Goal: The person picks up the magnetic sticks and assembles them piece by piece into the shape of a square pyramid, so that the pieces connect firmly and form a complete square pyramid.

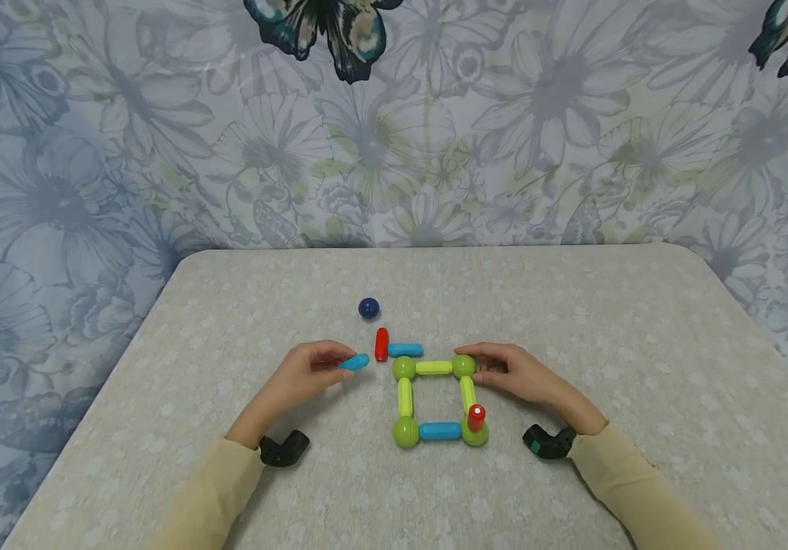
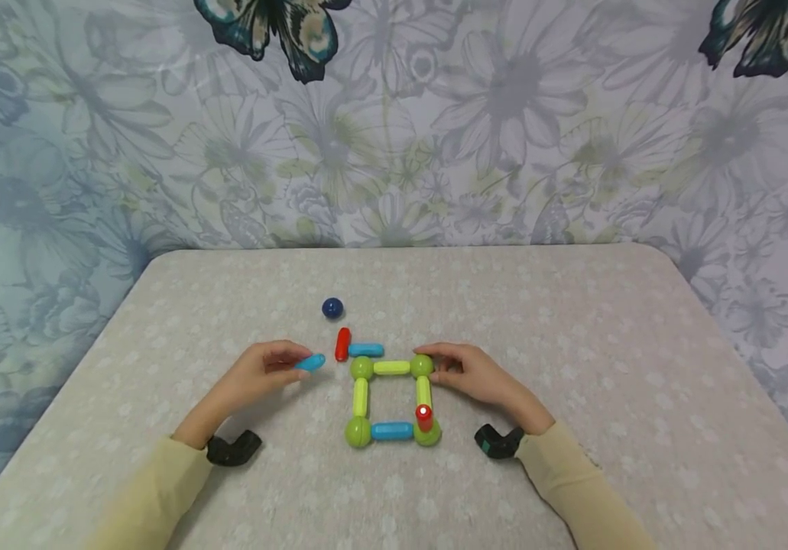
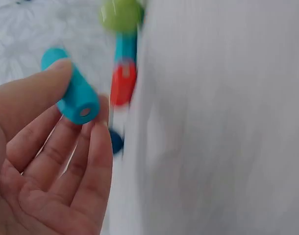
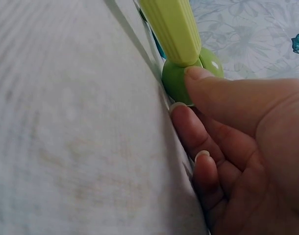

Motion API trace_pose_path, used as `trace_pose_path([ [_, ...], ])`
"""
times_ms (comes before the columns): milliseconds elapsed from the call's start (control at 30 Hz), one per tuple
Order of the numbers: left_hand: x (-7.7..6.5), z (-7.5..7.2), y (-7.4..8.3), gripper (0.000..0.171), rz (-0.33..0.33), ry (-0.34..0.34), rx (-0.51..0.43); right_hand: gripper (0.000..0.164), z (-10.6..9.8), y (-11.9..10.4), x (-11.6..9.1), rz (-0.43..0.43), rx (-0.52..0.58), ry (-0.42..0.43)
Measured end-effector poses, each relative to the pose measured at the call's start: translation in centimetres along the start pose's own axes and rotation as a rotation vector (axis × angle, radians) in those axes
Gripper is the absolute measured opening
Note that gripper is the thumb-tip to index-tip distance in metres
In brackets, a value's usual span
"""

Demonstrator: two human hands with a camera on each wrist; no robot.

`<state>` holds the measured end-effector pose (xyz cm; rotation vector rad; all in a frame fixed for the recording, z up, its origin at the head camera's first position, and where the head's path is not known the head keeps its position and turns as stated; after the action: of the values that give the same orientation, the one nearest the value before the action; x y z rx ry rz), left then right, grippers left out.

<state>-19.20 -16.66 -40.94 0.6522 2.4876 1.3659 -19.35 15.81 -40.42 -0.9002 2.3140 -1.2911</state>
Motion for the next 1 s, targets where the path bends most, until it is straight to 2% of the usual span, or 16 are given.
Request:
trace_pose_path([
  [67,-0.2,0.9,0.4,0.031,-0.001,-0.040,-0.116,0.040,0.0,-0.1,0.0,0.003,0.003,0.002],
  [200,-0.3,2.5,0.6,0.033,0.004,-0.116,-0.281,0.040,-0.1,0.1,0.0,0.008,-0.002,0.002],
  [333,-0.5,3.7,1.2,0.031,0.009,-0.127,-0.425,0.039,-0.1,0.3,0.1,0.001,-0.010,0.001],
  [433,-0.5,4.5,1.7,0.031,0.028,-0.126,-0.493,0.040,0.0,1.4,0.3,-0.007,-0.010,0.004],
  [567,-0.6,5.6,2.2,0.032,0.065,-0.160,-0.564,0.042,0.2,3.2,0.6,0.000,-0.010,0.004],
  [700,-0.6,6.6,2.7,0.033,0.116,-0.206,-0.602,0.043,0.1,3.6,0.6,-0.002,0.000,0.000],
  [800,-0.6,7.2,2.8,0.033,0.152,-0.233,-0.604,0.043,0.2,3.7,0.6,0.002,-0.004,0.000],
  [1000,-0.6,7.6,2.6,0.031,0.173,-0.246,-0.602,0.042,0.3,3.9,0.5,0.009,-0.002,0.008],
])
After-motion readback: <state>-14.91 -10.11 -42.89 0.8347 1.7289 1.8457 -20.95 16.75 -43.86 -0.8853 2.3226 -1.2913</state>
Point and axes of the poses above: each hand's wrist, its own x-axis towards the middle knuckle, its own z-axis out of the palm, y = z × x, the point moved 3 cm from there along x, towards the middle knuckle, and after that the axes turned 4 degrees about -y, right-handed, at the moved point
